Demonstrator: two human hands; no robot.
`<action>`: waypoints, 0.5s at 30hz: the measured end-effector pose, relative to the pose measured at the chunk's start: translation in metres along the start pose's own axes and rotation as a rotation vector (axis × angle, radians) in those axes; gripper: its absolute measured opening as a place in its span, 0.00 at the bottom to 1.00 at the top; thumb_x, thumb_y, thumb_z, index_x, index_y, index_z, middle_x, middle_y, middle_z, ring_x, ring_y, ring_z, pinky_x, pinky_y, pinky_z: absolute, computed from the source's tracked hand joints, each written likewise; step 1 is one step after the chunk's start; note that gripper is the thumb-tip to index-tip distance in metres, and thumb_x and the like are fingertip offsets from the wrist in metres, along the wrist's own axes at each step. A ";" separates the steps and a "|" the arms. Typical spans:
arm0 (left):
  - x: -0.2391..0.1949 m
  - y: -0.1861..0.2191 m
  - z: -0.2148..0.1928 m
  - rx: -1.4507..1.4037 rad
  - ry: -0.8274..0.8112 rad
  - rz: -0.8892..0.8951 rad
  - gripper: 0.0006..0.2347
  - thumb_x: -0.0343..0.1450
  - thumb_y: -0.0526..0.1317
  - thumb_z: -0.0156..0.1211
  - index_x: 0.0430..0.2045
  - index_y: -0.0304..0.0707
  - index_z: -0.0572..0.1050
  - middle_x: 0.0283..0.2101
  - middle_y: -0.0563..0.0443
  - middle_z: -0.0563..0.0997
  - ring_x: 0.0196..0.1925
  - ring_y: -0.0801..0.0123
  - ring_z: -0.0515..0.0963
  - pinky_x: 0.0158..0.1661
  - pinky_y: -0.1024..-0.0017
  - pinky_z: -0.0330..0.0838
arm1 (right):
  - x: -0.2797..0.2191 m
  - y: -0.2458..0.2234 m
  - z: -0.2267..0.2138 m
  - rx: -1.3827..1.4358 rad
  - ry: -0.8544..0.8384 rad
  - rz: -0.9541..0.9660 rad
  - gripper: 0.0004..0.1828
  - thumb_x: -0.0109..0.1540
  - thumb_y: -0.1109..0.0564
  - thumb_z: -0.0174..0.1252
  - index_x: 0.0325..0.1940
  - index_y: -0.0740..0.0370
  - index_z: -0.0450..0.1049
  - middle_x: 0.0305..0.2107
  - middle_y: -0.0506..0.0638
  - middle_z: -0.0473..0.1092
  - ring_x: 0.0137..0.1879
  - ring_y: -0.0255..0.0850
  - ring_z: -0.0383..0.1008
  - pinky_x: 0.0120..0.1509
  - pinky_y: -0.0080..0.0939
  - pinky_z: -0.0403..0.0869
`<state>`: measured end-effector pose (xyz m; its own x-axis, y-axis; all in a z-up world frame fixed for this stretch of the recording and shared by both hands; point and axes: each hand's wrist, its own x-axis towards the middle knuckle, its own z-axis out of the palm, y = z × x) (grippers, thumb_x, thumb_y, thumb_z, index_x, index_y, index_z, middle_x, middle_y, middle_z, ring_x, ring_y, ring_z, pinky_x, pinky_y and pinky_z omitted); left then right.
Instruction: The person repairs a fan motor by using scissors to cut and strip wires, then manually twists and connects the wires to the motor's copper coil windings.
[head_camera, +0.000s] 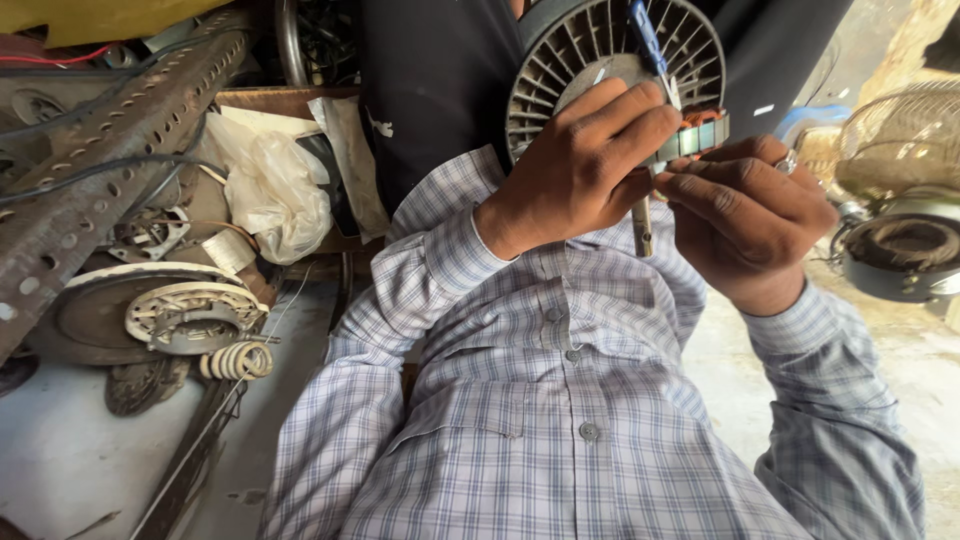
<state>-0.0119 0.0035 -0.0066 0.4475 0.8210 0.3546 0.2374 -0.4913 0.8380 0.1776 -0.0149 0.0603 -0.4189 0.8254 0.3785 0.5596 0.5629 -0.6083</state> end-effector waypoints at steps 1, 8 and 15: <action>0.000 -0.001 -0.001 -0.010 0.001 0.010 0.19 0.70 0.36 0.73 0.50 0.29 0.72 0.51 0.41 0.76 0.48 0.57 0.77 0.47 0.62 0.76 | -0.001 0.001 0.001 0.019 0.003 0.001 0.07 0.60 0.68 0.72 0.42 0.69 0.84 0.32 0.54 0.77 0.41 0.45 0.80 0.39 0.35 0.77; -0.012 -0.008 -0.002 -0.133 0.024 -0.014 0.19 0.67 0.39 0.70 0.49 0.30 0.74 0.49 0.41 0.76 0.51 0.54 0.80 0.52 0.61 0.77 | 0.008 0.000 -0.001 0.120 0.009 0.001 0.07 0.56 0.70 0.72 0.36 0.72 0.80 0.30 0.62 0.75 0.37 0.50 0.80 0.39 0.42 0.78; -0.019 -0.018 0.012 -0.168 0.064 -0.026 0.20 0.68 0.44 0.72 0.46 0.28 0.75 0.47 0.38 0.76 0.49 0.52 0.80 0.51 0.59 0.77 | -0.005 0.005 -0.002 -0.071 -0.035 -0.106 0.06 0.59 0.69 0.73 0.39 0.71 0.83 0.33 0.60 0.77 0.39 0.50 0.81 0.39 0.40 0.76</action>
<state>-0.0140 -0.0067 -0.0331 0.3860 0.8521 0.3535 0.0977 -0.4188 0.9028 0.1838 -0.0163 0.0562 -0.5023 0.7601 0.4123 0.5596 0.6492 -0.5152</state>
